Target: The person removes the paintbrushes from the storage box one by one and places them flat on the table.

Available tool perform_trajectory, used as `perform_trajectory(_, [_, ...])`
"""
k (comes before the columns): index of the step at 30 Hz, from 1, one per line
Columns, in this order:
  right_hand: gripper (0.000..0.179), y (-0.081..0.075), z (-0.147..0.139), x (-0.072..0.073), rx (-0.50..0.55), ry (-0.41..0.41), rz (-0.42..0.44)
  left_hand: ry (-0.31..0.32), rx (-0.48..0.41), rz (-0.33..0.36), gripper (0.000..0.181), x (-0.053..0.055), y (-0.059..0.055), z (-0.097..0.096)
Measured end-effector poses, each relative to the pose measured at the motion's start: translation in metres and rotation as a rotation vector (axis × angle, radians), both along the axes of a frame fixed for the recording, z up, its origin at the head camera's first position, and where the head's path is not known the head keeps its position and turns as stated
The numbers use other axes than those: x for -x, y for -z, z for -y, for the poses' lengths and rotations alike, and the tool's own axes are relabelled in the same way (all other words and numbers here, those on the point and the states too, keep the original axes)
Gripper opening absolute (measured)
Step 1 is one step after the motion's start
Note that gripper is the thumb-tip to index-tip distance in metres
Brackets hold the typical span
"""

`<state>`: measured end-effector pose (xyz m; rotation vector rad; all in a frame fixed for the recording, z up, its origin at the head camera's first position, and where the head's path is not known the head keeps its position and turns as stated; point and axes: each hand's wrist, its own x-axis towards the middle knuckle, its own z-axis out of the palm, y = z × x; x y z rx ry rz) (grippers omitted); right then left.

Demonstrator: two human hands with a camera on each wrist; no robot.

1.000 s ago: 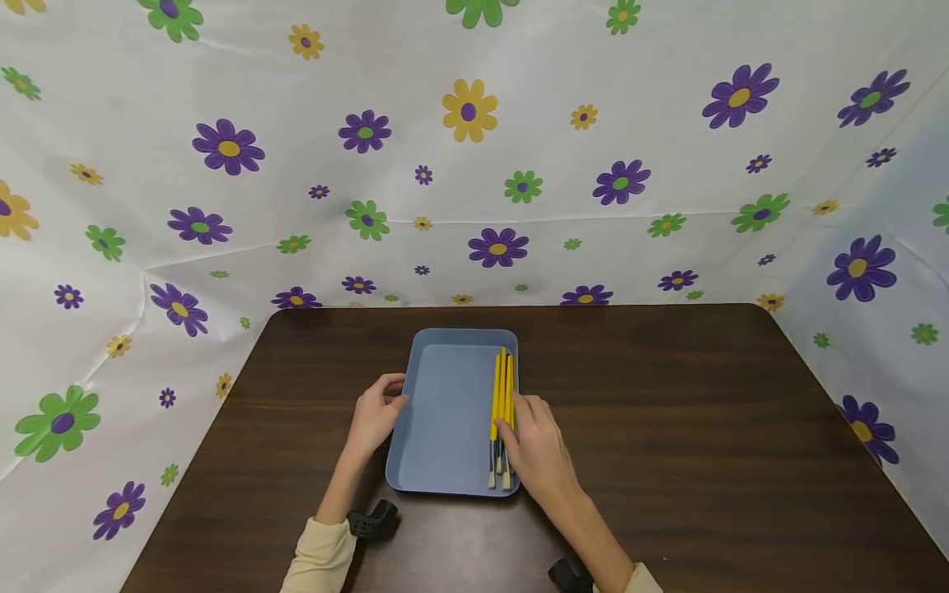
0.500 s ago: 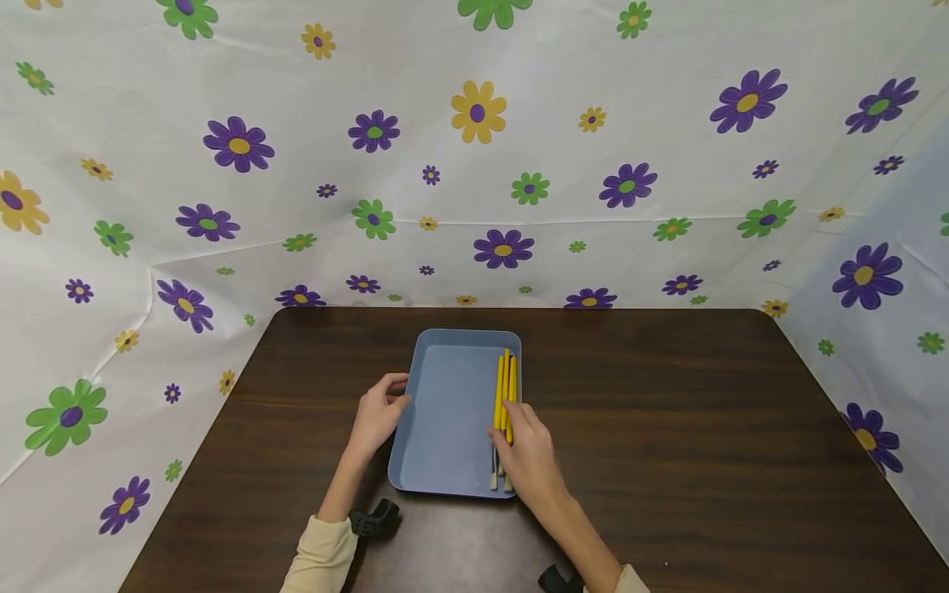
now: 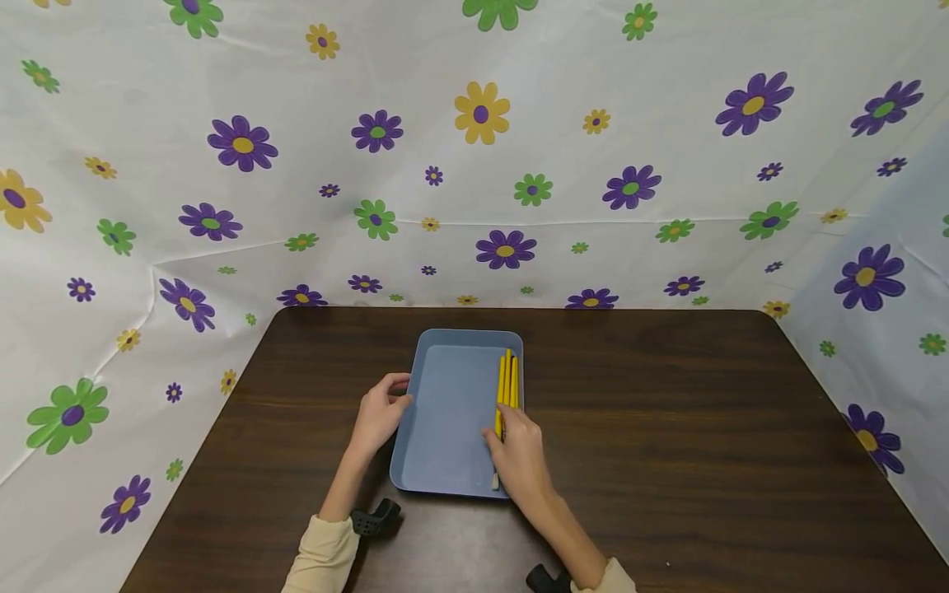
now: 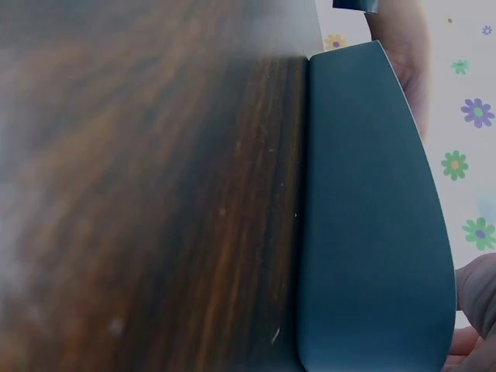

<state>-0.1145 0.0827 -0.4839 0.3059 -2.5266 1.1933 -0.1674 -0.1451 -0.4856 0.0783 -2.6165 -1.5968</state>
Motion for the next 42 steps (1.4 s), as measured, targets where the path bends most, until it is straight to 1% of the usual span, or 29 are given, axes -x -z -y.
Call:
perform_trajectory(5, [0.04,-0.001,0.003,0.001,-0.017,0.011,0.028,0.003,-0.002,-0.006,0.035,0.0,0.0,0.0])
perform_trajectory(11, [0.038,-0.001,0.005,0.003,-0.043,0.013,0.019,0.007,-0.008,-0.005,0.035,-0.001,0.001,0.0])
perform_trajectory(18, [0.039,0.001,0.006,0.005,-0.072,-0.007,0.02,0.009,-0.011,0.003,0.034,-0.001,0.0,-0.001])
perform_trajectory(23, [0.04,0.001,0.007,0.007,-0.107,-0.019,0.051,0.011,-0.012,0.003,0.035,-0.002,0.0,-0.001])
perform_trajectory(29, [0.041,0.001,0.011,0.009,-0.183,-0.03,0.101,0.006,-0.011,0.006,0.035,-0.003,0.0,0.0])
perform_trajectory(32, [0.041,0.001,0.013,0.009,-0.213,-0.035,0.112,0.006,-0.01,0.006,0.034,-0.003,0.0,0.0])
perform_trajectory(38, [0.039,0.001,0.014,0.01,-0.247,-0.036,0.085,0.007,-0.009,0.002,0.034,-0.002,0.001,0.0])
perform_trajectory(42, [0.038,0.003,0.014,0.009,-0.247,-0.027,0.058,0.011,-0.012,0.003,0.034,-0.002,0.001,0.0])
